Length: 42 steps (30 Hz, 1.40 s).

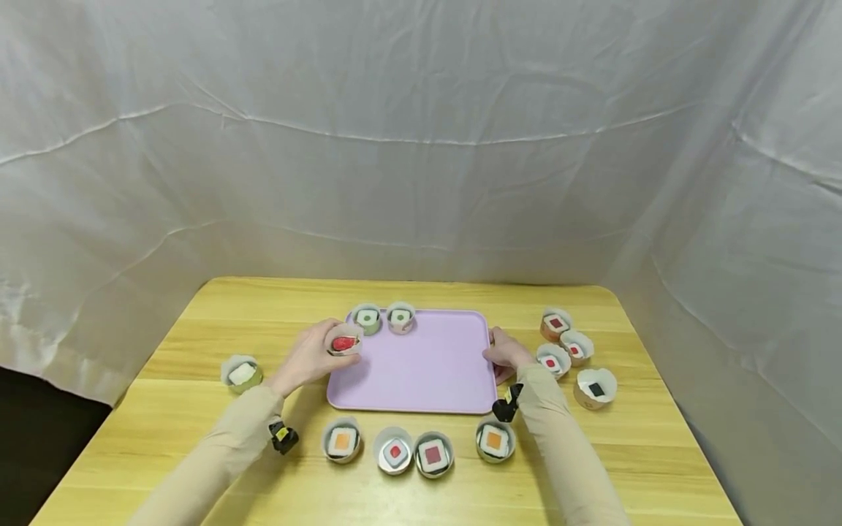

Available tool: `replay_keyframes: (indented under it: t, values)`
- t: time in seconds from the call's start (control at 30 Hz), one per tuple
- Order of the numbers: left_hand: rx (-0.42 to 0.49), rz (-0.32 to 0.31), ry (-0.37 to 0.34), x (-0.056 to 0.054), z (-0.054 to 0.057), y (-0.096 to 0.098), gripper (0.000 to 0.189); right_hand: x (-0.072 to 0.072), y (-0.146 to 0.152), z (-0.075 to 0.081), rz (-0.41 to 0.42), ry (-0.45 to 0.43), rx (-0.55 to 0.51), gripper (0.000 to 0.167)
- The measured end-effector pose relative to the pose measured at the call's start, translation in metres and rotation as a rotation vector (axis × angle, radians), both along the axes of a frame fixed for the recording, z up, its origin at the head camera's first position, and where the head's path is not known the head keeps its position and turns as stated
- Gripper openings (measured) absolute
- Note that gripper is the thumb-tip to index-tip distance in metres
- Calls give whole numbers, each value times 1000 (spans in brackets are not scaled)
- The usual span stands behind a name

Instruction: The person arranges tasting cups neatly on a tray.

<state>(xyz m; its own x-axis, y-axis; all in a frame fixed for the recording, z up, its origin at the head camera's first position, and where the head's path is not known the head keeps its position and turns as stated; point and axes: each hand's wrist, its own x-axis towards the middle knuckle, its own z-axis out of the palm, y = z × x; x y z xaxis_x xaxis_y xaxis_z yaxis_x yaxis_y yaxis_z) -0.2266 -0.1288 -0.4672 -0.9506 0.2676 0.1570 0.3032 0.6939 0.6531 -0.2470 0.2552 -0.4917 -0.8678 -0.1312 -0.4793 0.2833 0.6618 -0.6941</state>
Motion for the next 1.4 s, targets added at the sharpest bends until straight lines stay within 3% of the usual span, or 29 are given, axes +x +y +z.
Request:
replay_keyframes:
  t: [0.23, 0.53, 0.83, 1.4]
  values:
    - [-2, -75, 20, -2, -1, 21, 65, 1, -1, 1, -9, -5, -1, 27]
    - [-2, -138, -22, -3, -3, 41, 64, 2, -2, 2, -22, -5, 5, 29]
    - [-4, -227, 21, -12, -6, 63, 60, 2, -2, 3, -24, -8, 14, 29]
    - [-103, -248, 54, -23, -3, 95, 66, 2, -3, 4, -19, -15, 23, 29]
